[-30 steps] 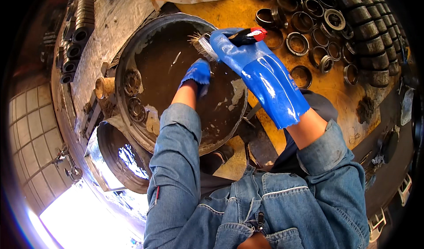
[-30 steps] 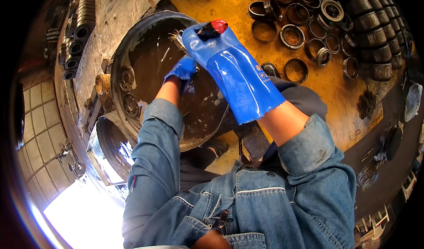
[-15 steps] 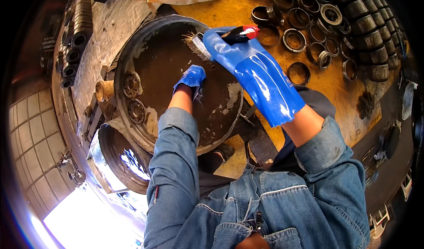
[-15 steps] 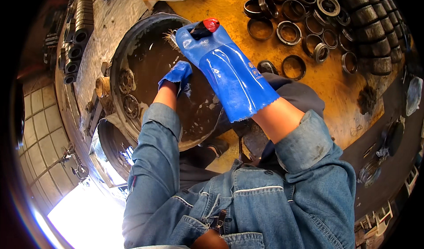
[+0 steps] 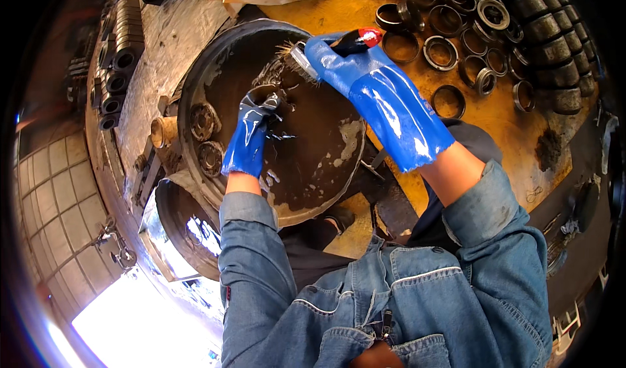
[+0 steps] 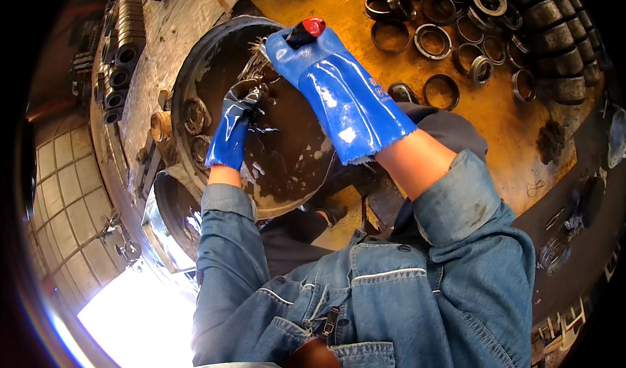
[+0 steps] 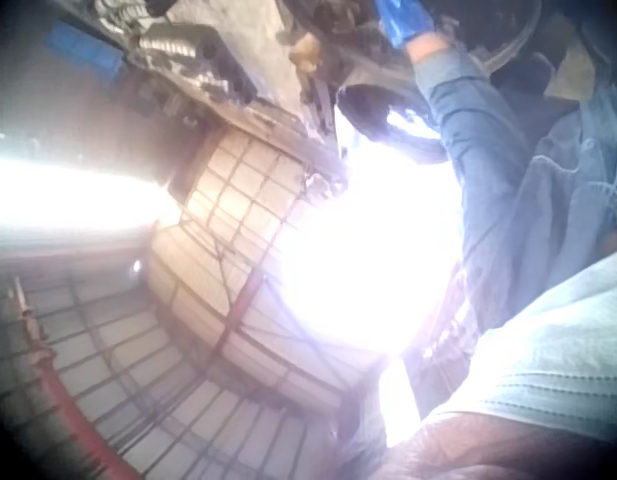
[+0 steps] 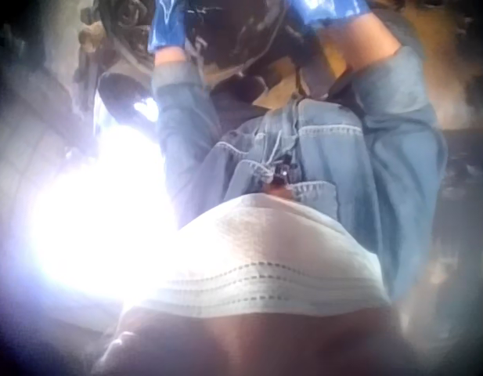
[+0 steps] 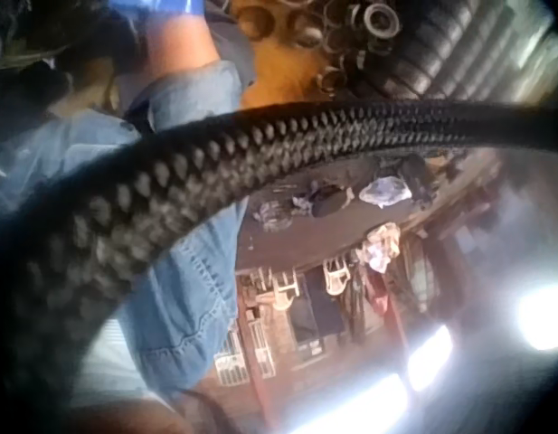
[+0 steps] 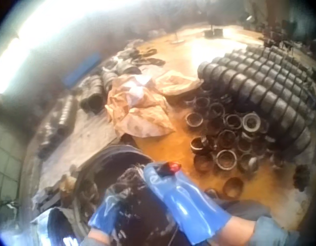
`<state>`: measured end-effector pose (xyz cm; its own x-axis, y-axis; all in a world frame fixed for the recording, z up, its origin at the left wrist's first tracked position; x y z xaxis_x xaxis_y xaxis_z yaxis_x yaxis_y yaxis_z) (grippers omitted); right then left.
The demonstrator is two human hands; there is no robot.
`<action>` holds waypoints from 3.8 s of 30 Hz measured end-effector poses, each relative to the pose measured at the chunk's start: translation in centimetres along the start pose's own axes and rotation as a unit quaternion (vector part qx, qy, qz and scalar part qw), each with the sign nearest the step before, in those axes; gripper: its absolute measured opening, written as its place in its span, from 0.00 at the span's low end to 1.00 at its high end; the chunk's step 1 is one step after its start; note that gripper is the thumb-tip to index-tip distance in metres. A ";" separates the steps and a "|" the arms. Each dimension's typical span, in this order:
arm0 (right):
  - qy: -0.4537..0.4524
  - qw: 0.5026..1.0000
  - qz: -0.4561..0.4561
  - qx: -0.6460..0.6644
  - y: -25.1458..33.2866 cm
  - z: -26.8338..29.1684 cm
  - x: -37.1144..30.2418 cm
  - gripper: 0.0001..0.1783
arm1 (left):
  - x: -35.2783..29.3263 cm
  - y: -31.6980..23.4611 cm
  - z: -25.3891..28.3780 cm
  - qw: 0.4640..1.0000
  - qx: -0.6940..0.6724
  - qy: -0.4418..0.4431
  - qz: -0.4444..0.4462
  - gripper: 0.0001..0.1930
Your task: The person scrubs small metal rings with a red-handled brush while dipping them into a bucket of dark liquid. The person repeatedly picks up a ring, scrubs it, and dips it into the bucket, handling the items one at a time.
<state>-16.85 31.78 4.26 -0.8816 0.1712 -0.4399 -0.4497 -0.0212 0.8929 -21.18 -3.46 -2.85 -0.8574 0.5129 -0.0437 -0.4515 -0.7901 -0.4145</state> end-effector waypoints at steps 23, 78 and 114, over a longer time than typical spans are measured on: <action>0.169 0.898 -0.077 -0.399 -4.0 -9.3 -2.3 0.23 | -10.7 -4.8 -4.0 0.858 -0.469 -0.086 0.192 0.38; 0.305 0.897 0.190 -0.257 -9.0 -9.5 -1.8 0.24 | -13.9 -7.8 -4.0 0.967 -0.085 0.095 0.222 0.29; 0.190 0.934 0.002 -0.303 -6.6 -9.2 -5.2 0.26 | -13.2 -7.9 -4.0 0.968 0.133 0.108 0.184 0.27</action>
<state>-10.59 22.00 -0.24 -0.8183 -0.1903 -0.5424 -0.3434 -0.5947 0.7269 -5.33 -2.64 -2.67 -0.9134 0.2166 -0.3446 -0.1981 -0.9762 -0.0885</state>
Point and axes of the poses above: each hand's wrist, its own x-axis towards the middle knuckle, its own z-axis out of the back of the hand, y = z × x, the point moved 1 cm from there along x, towards the middle knuckle, and after that the axes turned 11 degrees about -z, right-handed, at the moved point
